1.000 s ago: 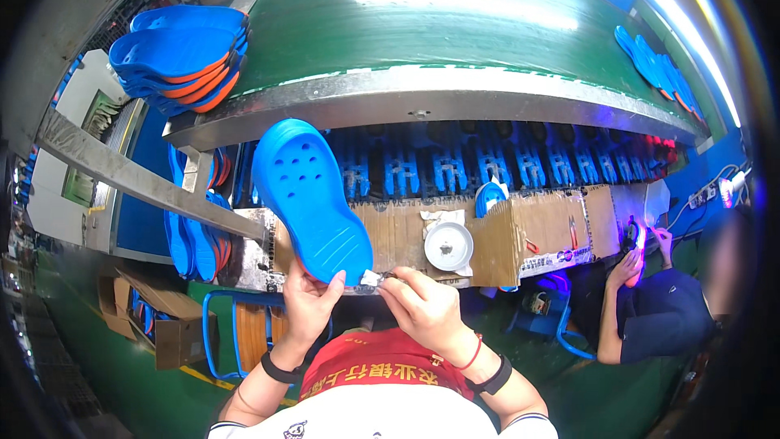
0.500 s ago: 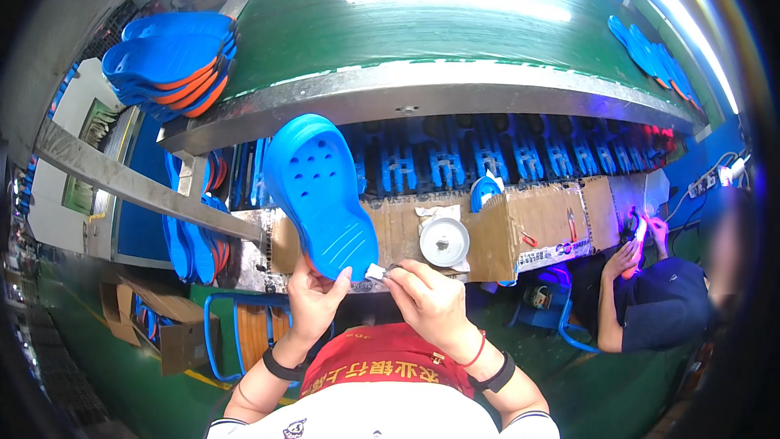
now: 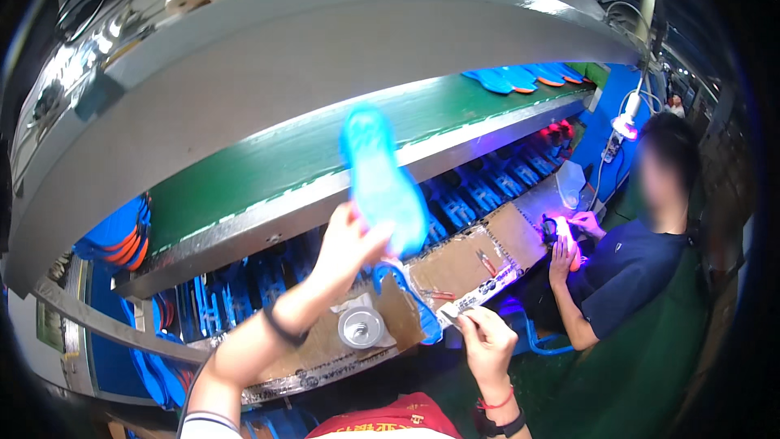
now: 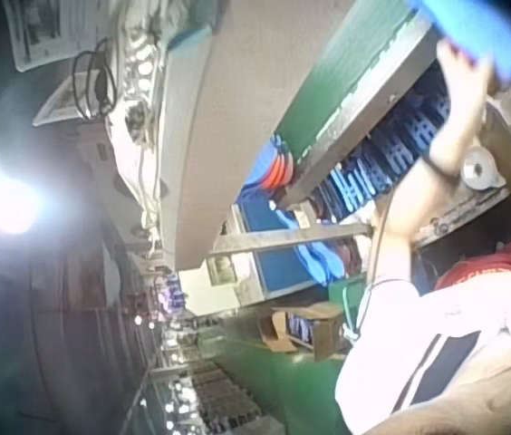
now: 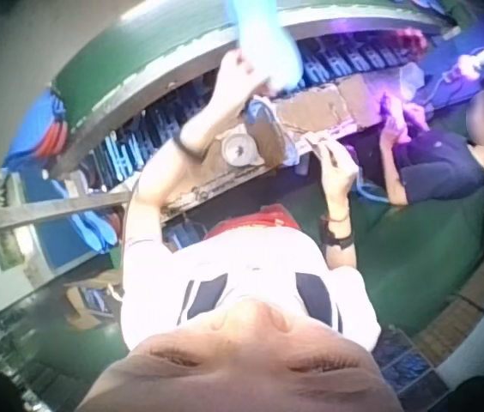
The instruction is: Applying adhesive to shoe outsoles and placing them on a conveyor rack.
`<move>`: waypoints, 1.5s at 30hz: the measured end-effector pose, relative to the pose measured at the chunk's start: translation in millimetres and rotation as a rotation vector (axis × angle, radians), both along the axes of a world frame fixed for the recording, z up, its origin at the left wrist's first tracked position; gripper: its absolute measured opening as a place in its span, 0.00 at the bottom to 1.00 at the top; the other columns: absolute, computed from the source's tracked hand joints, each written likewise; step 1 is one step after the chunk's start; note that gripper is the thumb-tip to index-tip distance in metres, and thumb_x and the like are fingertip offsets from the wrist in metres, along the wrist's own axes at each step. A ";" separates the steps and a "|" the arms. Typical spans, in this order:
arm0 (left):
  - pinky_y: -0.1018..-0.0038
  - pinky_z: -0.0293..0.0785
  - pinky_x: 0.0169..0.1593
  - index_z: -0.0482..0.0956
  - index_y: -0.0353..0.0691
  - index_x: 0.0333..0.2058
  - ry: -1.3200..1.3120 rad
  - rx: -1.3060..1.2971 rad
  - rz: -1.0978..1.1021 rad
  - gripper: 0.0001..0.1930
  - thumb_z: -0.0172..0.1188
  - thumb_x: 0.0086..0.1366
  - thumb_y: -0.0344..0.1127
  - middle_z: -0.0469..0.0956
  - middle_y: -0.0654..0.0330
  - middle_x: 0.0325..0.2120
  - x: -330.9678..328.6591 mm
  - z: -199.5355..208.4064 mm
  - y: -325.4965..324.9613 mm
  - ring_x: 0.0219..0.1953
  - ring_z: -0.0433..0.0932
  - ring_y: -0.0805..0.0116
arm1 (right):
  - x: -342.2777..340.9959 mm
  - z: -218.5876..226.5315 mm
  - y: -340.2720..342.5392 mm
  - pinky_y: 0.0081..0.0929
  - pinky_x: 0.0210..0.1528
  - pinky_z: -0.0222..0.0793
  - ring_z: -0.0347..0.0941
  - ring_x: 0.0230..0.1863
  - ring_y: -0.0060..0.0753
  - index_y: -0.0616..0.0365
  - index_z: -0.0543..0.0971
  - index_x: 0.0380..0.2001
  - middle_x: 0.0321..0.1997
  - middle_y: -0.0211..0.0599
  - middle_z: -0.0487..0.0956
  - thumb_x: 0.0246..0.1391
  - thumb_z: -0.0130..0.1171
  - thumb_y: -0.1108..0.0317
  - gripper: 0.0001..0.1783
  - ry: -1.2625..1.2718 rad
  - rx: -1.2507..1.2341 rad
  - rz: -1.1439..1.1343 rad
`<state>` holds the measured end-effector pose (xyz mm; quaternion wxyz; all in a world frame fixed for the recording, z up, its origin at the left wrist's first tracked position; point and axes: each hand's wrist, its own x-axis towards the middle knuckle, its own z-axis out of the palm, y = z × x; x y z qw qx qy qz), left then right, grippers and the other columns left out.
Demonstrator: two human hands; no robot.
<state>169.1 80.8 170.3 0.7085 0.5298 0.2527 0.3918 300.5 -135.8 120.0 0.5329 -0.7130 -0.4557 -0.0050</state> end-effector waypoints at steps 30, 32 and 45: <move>0.56 0.60 0.58 0.68 0.42 0.50 1.434 -0.310 1.116 0.30 0.68 0.47 0.32 0.70 0.48 0.46 -474.4 -331.0 -166.3 0.53 0.65 0.46 | -147.3 -86.9 77.4 0.28 0.23 0.67 0.75 0.18 0.33 0.59 0.80 0.29 0.20 0.41 0.78 0.51 0.63 0.68 0.06 -0.004 -0.582 0.629; 0.60 0.67 0.53 0.73 0.43 0.48 1.369 -0.166 1.000 0.25 0.66 0.48 0.28 0.74 0.51 0.41 -487.0 -329.4 -165.2 0.45 0.73 0.51 | -138.7 -103.0 82.1 0.33 0.23 0.66 0.74 0.17 0.39 0.56 0.80 0.29 0.17 0.43 0.76 0.52 0.62 0.62 0.08 -0.097 -0.614 0.528; 0.72 0.76 0.37 0.80 0.36 0.33 1.059 0.091 0.639 0.06 0.65 0.55 0.29 0.78 0.56 0.29 -466.9 -279.7 -127.4 0.31 0.79 0.67 | -44.5 -90.0 83.8 0.25 0.32 0.68 0.75 0.30 0.30 0.60 0.80 0.32 0.34 0.38 0.80 0.51 0.62 0.68 0.07 -0.037 -0.191 0.110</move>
